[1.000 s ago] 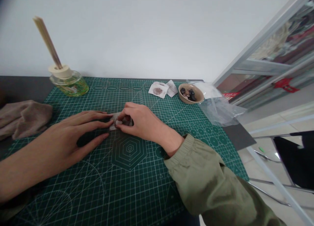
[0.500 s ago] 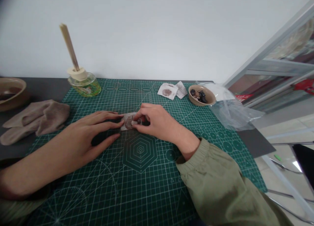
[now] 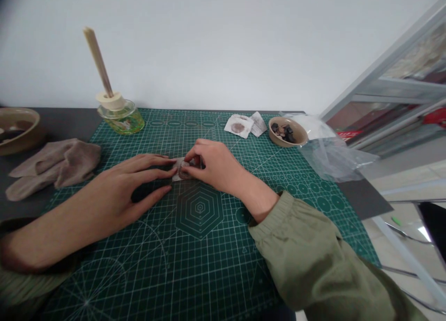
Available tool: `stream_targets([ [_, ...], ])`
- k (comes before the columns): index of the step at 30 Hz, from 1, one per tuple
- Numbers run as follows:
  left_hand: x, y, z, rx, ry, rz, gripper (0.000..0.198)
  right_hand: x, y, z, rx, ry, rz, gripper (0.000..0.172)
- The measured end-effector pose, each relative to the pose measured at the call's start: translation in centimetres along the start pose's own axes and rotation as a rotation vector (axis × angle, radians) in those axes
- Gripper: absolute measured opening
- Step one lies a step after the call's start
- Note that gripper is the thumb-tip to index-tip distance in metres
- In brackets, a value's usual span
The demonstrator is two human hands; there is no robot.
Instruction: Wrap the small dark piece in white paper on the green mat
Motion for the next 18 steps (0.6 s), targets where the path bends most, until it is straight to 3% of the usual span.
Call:
stream_targets([
  [4,-0.1,0.0,0.0,-0.02,0.003,-0.023,0.038,0.9,0.7,-0.2,-0.055,0.102,0.099,0.01],
  [9,-0.2,0.0,0.1,-0.022,0.011,-0.042,0.035,0.1,-0.3,-0.1,0.031,0.009,0.022,0.008],
  [13,0.0,0.3,0.0,-0.025,0.007,-0.032,0.036,0.3,1.1,-0.3,-0.015,0.035,0.113,0.007],
  [18,-1.4,-0.9,0.3,-0.028,-0.067,-0.047,0.039,-0.5,-0.1,-1.4,0.256,-0.053,0.532,0.029],
])
Point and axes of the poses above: each hand's wrist, its own z-axis towards the middle knuckle, its own x-axis out of the palm, y = z × x, the point moved 10 cm from there along z, towards the middle knuckle, and after that the axes turned 1 degree about -z, right-handed, at the moved point
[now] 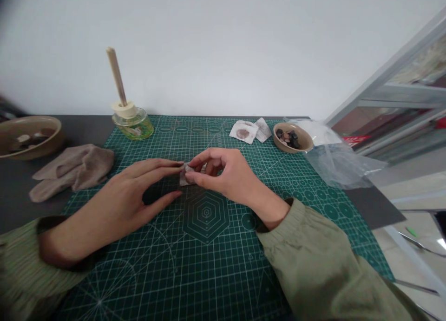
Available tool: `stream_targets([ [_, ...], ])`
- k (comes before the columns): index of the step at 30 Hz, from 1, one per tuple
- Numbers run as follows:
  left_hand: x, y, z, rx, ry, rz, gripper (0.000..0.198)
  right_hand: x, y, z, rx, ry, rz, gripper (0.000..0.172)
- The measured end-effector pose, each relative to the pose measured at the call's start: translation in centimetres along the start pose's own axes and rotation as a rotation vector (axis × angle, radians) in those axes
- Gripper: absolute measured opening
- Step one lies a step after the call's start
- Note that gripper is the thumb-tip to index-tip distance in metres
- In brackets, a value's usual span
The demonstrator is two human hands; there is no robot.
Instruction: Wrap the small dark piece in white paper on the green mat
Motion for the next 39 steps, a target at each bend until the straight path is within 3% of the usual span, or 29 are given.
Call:
stream_targets([
  [5,-3.3,-2.0,0.3,-0.012,-0.231,-0.175,0.021,2.3,0.7,-0.2,0.013,0.146,0.462,0.037],
  [9,-4.2,-2.7,0.1,-0.017,-0.291,-0.252,0.016,3.6,1.0,-0.6,0.055,0.24,0.555,0.037],
  [13,-4.7,-2.9,-0.1,-0.012,-0.321,-0.271,0.013,3.4,1.6,-0.8,0.047,0.235,0.566,0.04],
  [24,-5.0,-2.9,-0.3,-0.05,-0.345,-0.389,0.017,2.6,2.4,-1.1,0.02,0.174,0.543,0.028],
  [31,-3.5,-0.8,0.1,-0.229,-0.244,-0.644,0.007,2.6,2.4,-1.4,0.047,0.162,0.557,0.025],
  [39,-3.5,-0.7,0.2,-0.226,-0.211,-0.695,0.009,2.9,2.4,-1.5,0.08,0.2,0.605,0.027],
])
Point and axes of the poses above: each hand's wrist, its own z-axis towards the middle knuckle, its own x-axis out of the palm, y = z × x, the point moved 10 cm from there along z, towards the middle knuckle, and after that the axes turned 1 degree about -z, right-handed, at the moved point
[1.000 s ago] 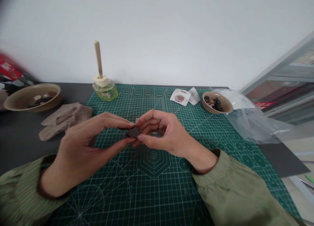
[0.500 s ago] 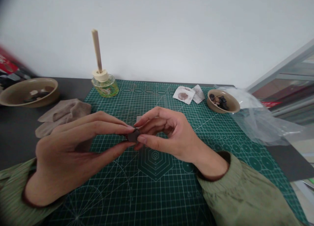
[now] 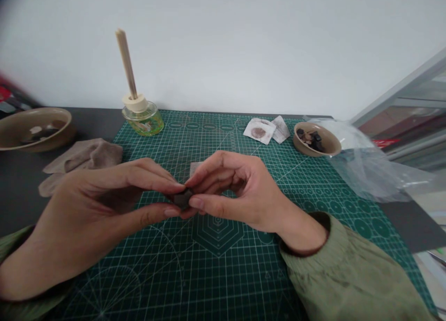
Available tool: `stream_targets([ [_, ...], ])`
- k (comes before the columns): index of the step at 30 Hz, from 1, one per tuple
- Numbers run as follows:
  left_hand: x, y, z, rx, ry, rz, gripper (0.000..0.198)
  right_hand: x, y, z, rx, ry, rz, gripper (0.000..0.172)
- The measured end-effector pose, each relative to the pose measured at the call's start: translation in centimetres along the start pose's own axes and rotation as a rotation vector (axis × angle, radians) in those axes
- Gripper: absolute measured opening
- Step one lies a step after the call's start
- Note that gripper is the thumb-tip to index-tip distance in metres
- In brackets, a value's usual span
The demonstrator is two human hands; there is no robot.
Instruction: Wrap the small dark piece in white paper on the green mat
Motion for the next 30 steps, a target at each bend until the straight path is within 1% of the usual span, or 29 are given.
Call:
stream_targets([
  [7,0.2,-0.3,-0.2,0.019,0.003,-0.044,0.019,0.5,0.0,0.2,0.007,0.036,0.073,0.027],
  [13,0.4,-0.5,-0.1,0.028,0.01,-0.041,0.022,0.5,0.2,0.2,0.004,0.049,0.043,0.021],
  [16,0.3,-0.7,-0.1,0.048,-0.016,-0.006,0.019,0.6,0.2,0.2,0.007,0.048,-0.011,0.018],
  [17,0.2,-0.8,-0.1,0.054,-0.028,0.015,0.019,0.5,0.4,0.2,-0.023,0.035,-0.069,0.017],
  [18,0.1,-0.9,-0.2,0.06,-0.041,0.033,0.018,0.4,0.9,0.1,-0.085,0.007,-0.157,0.016],
  [20,-0.2,-1.0,-0.4,0.066,-0.067,0.059,0.019,0.2,2.7,-0.3,-0.298,-0.083,-0.394,0.016],
  [22,-0.4,-1.1,-0.7,0.082,-0.092,0.097,0.023,0.6,4.9,-1.6,-0.57,-0.183,-0.611,0.02],
  [23,-0.5,-1.3,-0.8,0.096,-0.102,0.13,0.024,1.0,5.7,-2.3,-0.677,-0.218,-0.689,0.022],
  [24,-0.6,-1.5,-0.9,0.115,-0.113,0.167,0.024,1.3,6.3,-2.9,-0.761,-0.24,-0.752,0.025],
  [25,-0.6,-1.7,-1.0,0.133,-0.117,0.204,0.023,1.8,6.7,-3.4,-0.812,-0.243,-0.814,0.026],
  [26,-0.5,-1.8,-1.0,0.147,-0.118,0.235,0.021,2.3,7.0,-3.7,-0.831,-0.224,-0.886,0.025],
  [27,-0.5,-1.9,-1.1,0.16,-0.116,0.256,0.02,2.9,7.0,-3.7,-0.814,-0.186,-0.966,0.024],
  [29,-0.5,-2.2,-1.1,0.176,-0.121,0.277,0.018,3.8,6.7,-3.6,-0.735,-0.098,-1.122,0.022],
  [30,-0.5,-2.3,-1.1,0.182,-0.125,0.283,0.018,4.2,6.6,-3.7,-0.713,-0.074,-1.178,0.021],
])
Point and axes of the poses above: each hand's wrist, its own z-axis towards the middle knuckle, its own x-axis out of the palm, y = z × x, the point moved 10 cm from there along z, towards the middle knuckle, and after that the axes turned 1 degree about -z, right-handed, at the moved point
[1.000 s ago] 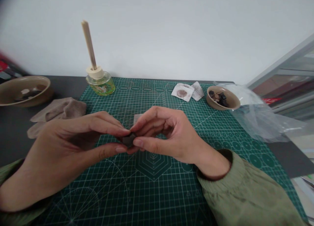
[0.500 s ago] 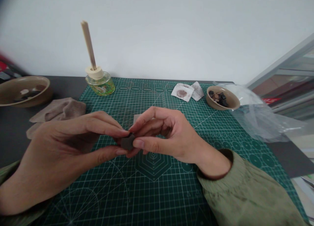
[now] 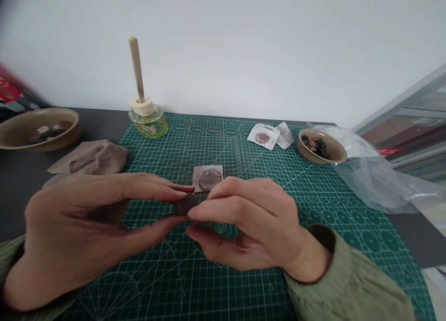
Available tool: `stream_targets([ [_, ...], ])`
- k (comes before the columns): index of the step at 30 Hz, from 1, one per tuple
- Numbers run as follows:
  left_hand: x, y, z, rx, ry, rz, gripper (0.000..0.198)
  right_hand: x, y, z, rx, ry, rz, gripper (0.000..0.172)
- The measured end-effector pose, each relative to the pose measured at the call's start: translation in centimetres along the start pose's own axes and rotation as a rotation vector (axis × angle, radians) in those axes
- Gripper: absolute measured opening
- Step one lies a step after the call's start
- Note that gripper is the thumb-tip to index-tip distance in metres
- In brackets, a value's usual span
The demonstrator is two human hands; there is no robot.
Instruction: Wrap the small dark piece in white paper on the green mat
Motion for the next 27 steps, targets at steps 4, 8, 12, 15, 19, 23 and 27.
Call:
stream_targets([
  [4,0.1,0.0,0.0,-0.021,0.013,0.015,0.018,0.0,0.9,0.0,-0.042,-0.003,-0.091,0.015],
  [8,0.0,0.2,-0.2,-0.044,0.01,0.011,0.016,0.5,0.9,0.0,-0.067,-0.031,-0.059,0.019],
  [12,0.0,0.5,-0.1,-0.058,0.003,-0.017,0.019,0.0,0.6,0.0,-0.025,-0.066,-0.026,0.031],
  [15,0.0,0.7,0.0,-0.078,0.001,-0.04,0.021,-0.1,0.7,0.0,-0.014,-0.032,-0.039,0.035],
  [19,0.1,0.7,-0.1,-0.078,0.019,-0.062,0.023,0.0,0.9,0.0,-0.031,-0.025,-0.038,0.039],
  [23,-0.1,1.0,-0.2,-0.098,0.006,-0.087,0.025,-0.2,0.7,0.0,-0.004,-0.058,-0.04,0.038],
  [27,0.2,1.3,-0.1,-0.141,0.008,-0.157,0.031,-0.2,1.0,-0.2,-0.01,-0.01,-0.08,0.048],
])
Point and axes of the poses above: each hand's wrist, its own z-axis towards the middle knuckle, its own x-axis out of the palm, y = z × x, the point moved 10 cm from there along z, towards the middle knuckle, and after that the axes turned 1 degree about -z, right-handed, at the moved point
